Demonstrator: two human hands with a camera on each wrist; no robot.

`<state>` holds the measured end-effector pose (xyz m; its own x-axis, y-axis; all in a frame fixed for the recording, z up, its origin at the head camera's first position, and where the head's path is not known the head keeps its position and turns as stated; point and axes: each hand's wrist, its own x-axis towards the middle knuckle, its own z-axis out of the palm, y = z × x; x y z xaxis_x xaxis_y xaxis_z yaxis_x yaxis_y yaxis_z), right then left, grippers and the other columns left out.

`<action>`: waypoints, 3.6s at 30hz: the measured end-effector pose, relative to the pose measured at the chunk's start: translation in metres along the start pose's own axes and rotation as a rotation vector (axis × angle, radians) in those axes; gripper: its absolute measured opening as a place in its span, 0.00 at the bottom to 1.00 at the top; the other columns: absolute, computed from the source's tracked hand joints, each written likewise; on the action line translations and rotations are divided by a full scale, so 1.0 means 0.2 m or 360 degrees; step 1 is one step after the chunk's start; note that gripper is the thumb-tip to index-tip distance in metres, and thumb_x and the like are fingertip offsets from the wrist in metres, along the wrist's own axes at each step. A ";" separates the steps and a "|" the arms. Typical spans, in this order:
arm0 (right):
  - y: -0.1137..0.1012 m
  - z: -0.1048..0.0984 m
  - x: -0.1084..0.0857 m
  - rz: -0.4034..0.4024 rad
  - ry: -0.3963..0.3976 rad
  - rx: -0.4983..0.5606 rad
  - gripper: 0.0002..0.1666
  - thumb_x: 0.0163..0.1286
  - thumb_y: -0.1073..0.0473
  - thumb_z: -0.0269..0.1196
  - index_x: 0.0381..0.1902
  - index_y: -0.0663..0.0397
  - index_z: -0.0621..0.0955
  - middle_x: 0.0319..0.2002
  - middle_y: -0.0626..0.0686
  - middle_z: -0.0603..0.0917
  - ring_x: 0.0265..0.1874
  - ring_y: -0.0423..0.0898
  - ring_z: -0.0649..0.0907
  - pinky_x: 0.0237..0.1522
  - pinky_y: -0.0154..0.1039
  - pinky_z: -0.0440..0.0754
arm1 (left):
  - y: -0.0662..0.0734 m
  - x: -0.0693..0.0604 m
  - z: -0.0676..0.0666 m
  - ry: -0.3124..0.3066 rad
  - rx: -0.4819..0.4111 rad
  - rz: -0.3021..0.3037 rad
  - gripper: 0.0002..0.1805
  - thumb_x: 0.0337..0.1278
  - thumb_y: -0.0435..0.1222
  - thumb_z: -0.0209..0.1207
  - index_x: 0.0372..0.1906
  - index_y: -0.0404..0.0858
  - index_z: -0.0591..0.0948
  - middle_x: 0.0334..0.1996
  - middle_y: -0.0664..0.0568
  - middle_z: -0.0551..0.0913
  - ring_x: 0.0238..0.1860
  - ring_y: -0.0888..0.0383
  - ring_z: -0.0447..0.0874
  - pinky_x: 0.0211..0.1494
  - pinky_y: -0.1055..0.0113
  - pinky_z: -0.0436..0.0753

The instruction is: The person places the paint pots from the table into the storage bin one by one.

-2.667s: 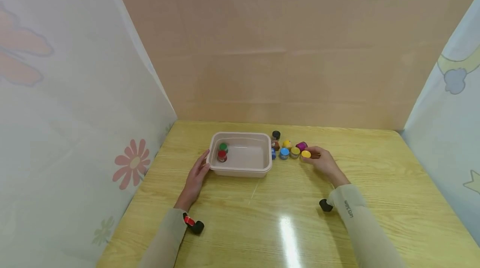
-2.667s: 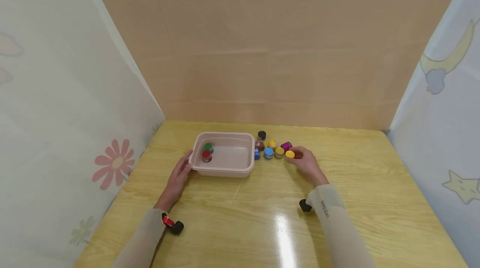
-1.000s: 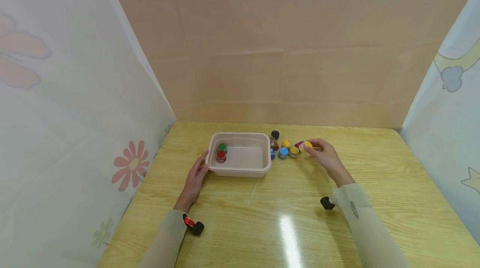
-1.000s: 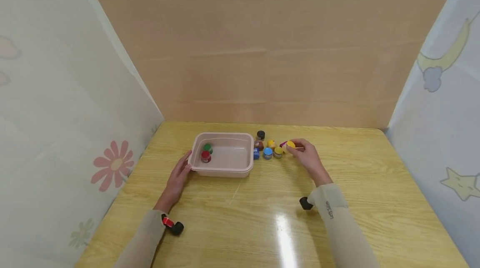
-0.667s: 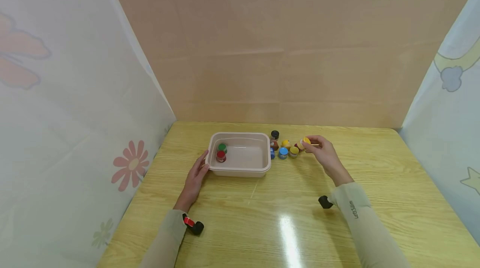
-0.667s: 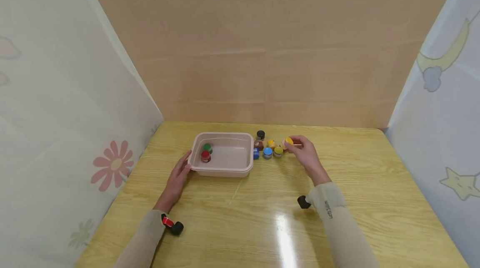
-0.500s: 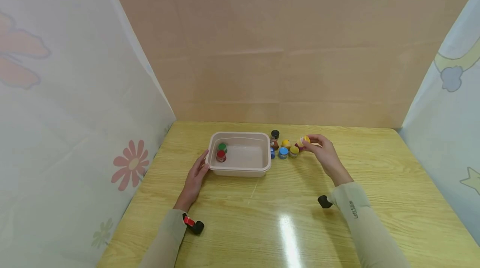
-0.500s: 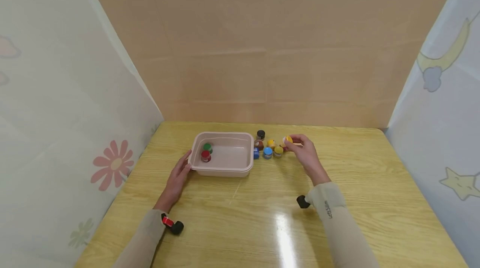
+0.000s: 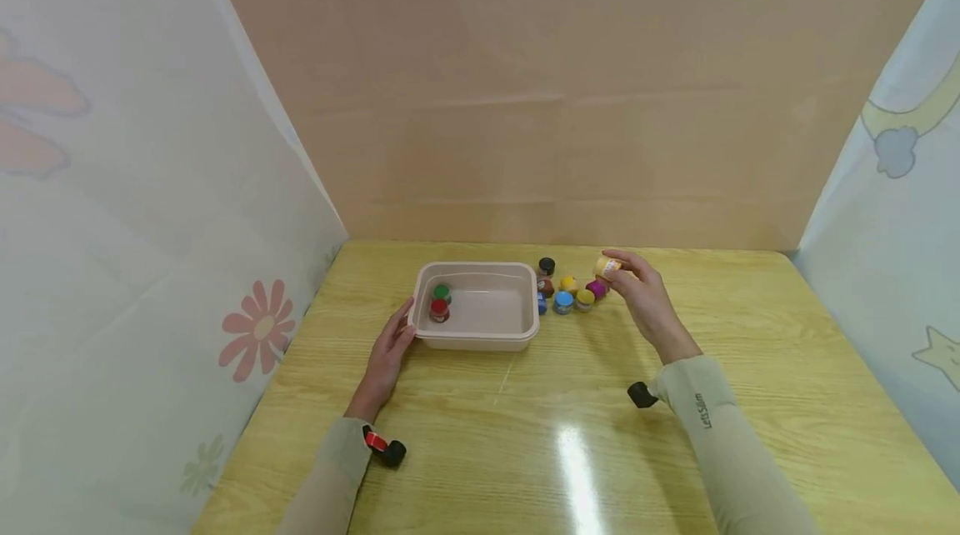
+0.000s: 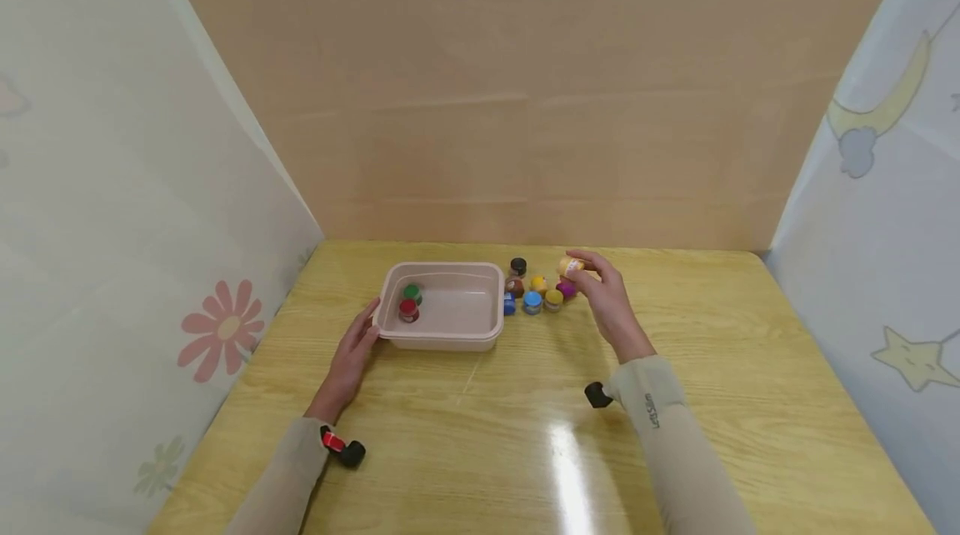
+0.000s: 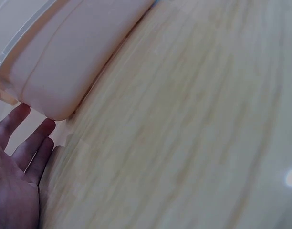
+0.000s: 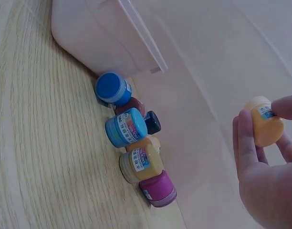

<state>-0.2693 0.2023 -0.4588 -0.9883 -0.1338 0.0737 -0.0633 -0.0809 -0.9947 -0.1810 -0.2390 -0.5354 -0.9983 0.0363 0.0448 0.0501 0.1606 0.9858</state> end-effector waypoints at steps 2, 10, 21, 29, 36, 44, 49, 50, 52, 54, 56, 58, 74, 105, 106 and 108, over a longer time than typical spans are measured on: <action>0.00 0.01 0.00 -0.0019 0.0009 0.0033 0.17 0.80 0.63 0.58 0.63 0.54 0.77 0.53 0.51 0.68 0.50 0.38 0.84 0.57 0.27 0.81 | 0.05 -0.02 0.01 -0.0006 0.0003 -0.0006 0.30 0.83 0.45 0.49 0.82 0.55 0.60 0.78 0.47 0.65 0.76 0.48 0.66 0.74 0.63 0.68; -0.02 0.02 -0.02 0.0020 0.0055 -0.0050 0.19 0.74 0.59 0.67 0.60 0.49 0.79 0.55 0.45 0.71 0.47 0.38 0.77 0.52 0.26 0.80 | 0.05 -0.03 0.03 -0.0005 -0.0046 -0.0001 0.30 0.82 0.46 0.49 0.82 0.56 0.61 0.80 0.49 0.63 0.77 0.47 0.64 0.79 0.46 0.62; -0.03 0.04 -0.01 -0.0035 -0.0015 0.0152 0.17 0.76 0.61 0.65 0.60 0.48 0.80 0.53 0.51 0.73 0.45 0.38 0.86 0.56 0.31 0.83 | 0.04 -0.02 0.03 0.0002 -0.0039 0.0005 0.29 0.82 0.46 0.49 0.81 0.57 0.61 0.80 0.49 0.63 0.77 0.46 0.64 0.79 0.44 0.62; -0.03 0.11 0.00 -0.0036 0.0022 0.0071 0.18 0.73 0.63 0.67 0.58 0.46 0.79 0.59 0.51 0.71 0.48 0.41 0.80 0.49 0.27 0.83 | 0.05 -0.01 0.01 -0.0012 -0.0020 -0.0010 0.30 0.82 0.45 0.49 0.82 0.54 0.61 0.79 0.45 0.64 0.77 0.44 0.65 0.79 0.44 0.62; -0.04 0.21 0.02 -0.0009 0.0023 0.0019 0.18 0.73 0.62 0.68 0.58 0.43 0.80 0.58 0.49 0.72 0.47 0.40 0.80 0.44 0.26 0.83 | -0.09 0.04 -0.01 0.0018 -0.0010 -0.0027 0.29 0.83 0.46 0.48 0.82 0.59 0.60 0.79 0.47 0.65 0.77 0.46 0.65 0.79 0.44 0.62; -0.04 0.31 0.05 -0.0013 -0.0016 -0.0133 0.28 0.74 0.60 0.67 0.68 0.59 0.74 0.57 0.45 0.75 0.51 0.39 0.78 0.51 0.26 0.80 | -0.11 0.03 0.00 0.0047 0.0019 0.0049 0.28 0.81 0.51 0.50 0.80 0.63 0.63 0.76 0.50 0.69 0.74 0.48 0.68 0.77 0.44 0.65; -0.03 0.38 0.08 -0.0038 -0.0053 -0.0211 0.30 0.73 0.59 0.69 0.68 0.63 0.74 0.54 0.46 0.78 0.51 0.40 0.79 0.50 0.26 0.81 | -0.12 0.02 -0.02 0.0062 0.0051 0.0054 0.28 0.80 0.53 0.49 0.80 0.64 0.63 0.77 0.52 0.68 0.75 0.49 0.68 0.77 0.44 0.65; -0.03 0.39 0.08 -0.0051 -0.0063 -0.0211 0.30 0.72 0.60 0.69 0.68 0.63 0.74 0.53 0.46 0.79 0.50 0.41 0.79 0.50 0.27 0.81 | -0.12 0.02 -0.02 0.0066 0.0057 0.0052 0.28 0.80 0.54 0.49 0.79 0.65 0.63 0.77 0.53 0.67 0.75 0.49 0.68 0.77 0.44 0.65; -0.03 0.42 0.09 -0.0070 -0.0076 -0.0208 0.29 0.72 0.61 0.69 0.67 0.63 0.75 0.52 0.47 0.79 0.48 0.41 0.80 0.48 0.27 0.81 | -0.12 0.02 -0.03 0.0078 0.0057 0.0051 0.28 0.79 0.54 0.50 0.79 0.67 0.63 0.77 0.55 0.66 0.75 0.50 0.67 0.77 0.44 0.65; -0.03 0.44 0.08 -0.0069 -0.0088 -0.0186 0.28 0.71 0.63 0.69 0.66 0.64 0.75 0.50 0.48 0.80 0.46 0.41 0.80 0.47 0.27 0.81 | -0.12 0.02 -0.03 0.0080 0.0058 0.0047 0.28 0.79 0.55 0.50 0.79 0.67 0.63 0.78 0.56 0.66 0.75 0.50 0.67 0.77 0.44 0.65; -0.03 0.45 0.08 -0.0060 -0.0106 -0.0192 0.27 0.71 0.64 0.69 0.65 0.65 0.75 0.50 0.49 0.80 0.46 0.41 0.80 0.47 0.27 0.81 | -0.13 0.01 -0.04 0.0074 0.0066 0.0044 0.29 0.80 0.54 0.49 0.79 0.66 0.62 0.78 0.55 0.65 0.75 0.49 0.67 0.77 0.44 0.65; -0.03 0.47 0.07 -0.0047 -0.0135 -0.0196 0.27 0.72 0.65 0.68 0.65 0.66 0.75 0.51 0.51 0.80 0.46 0.41 0.80 0.48 0.27 0.81 | -0.12 0.01 -0.04 0.0069 0.0071 0.0042 0.29 0.80 0.54 0.49 0.80 0.64 0.62 0.78 0.54 0.65 0.75 0.49 0.67 0.77 0.44 0.66; 0.02 0.64 0.08 -0.0032 -0.0358 -0.0293 0.28 0.71 0.64 0.69 0.67 0.64 0.77 0.59 0.60 0.80 0.52 0.47 0.82 0.50 0.32 0.82 | -0.12 0.00 -0.05 0.0062 0.0059 0.0016 0.28 0.81 0.51 0.48 0.80 0.64 0.61 0.78 0.53 0.66 0.75 0.51 0.67 0.70 0.69 0.70; 0.12 0.95 0.09 0.0009 -0.0521 -0.0331 0.23 0.71 0.64 0.69 0.62 0.62 0.80 0.56 0.58 0.85 0.52 0.49 0.84 0.55 0.39 0.85 | 0.05 -0.06 -0.03 0.0013 -0.0051 0.0024 0.29 0.82 0.44 0.50 0.82 0.53 0.62 0.77 0.45 0.66 0.74 0.46 0.67 0.64 0.80 0.71; 0.13 0.96 0.09 0.0023 -0.0510 -0.0329 0.22 0.71 0.63 0.69 0.61 0.61 0.81 0.56 0.58 0.85 0.53 0.50 0.85 0.55 0.39 0.85 | 0.05 -0.06 -0.03 0.0014 -0.0055 0.0021 0.29 0.82 0.44 0.50 0.82 0.53 0.62 0.77 0.45 0.67 0.74 0.46 0.67 0.64 0.80 0.71; 0.14 0.97 0.09 0.0048 -0.0485 -0.0332 0.22 0.70 0.62 0.70 0.60 0.59 0.81 0.56 0.57 0.84 0.53 0.50 0.85 0.55 0.40 0.86 | 0.05 -0.06 -0.03 0.0017 -0.0055 0.0016 0.29 0.82 0.44 0.50 0.82 0.53 0.62 0.78 0.46 0.66 0.74 0.46 0.67 0.64 0.79 0.71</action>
<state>-0.2629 0.0067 -0.4709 -0.9053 -0.4237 0.0306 -0.0925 0.1264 -0.9877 -0.1684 -0.2428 -0.5248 -0.9980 0.0274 0.0566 0.0596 0.1262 0.9902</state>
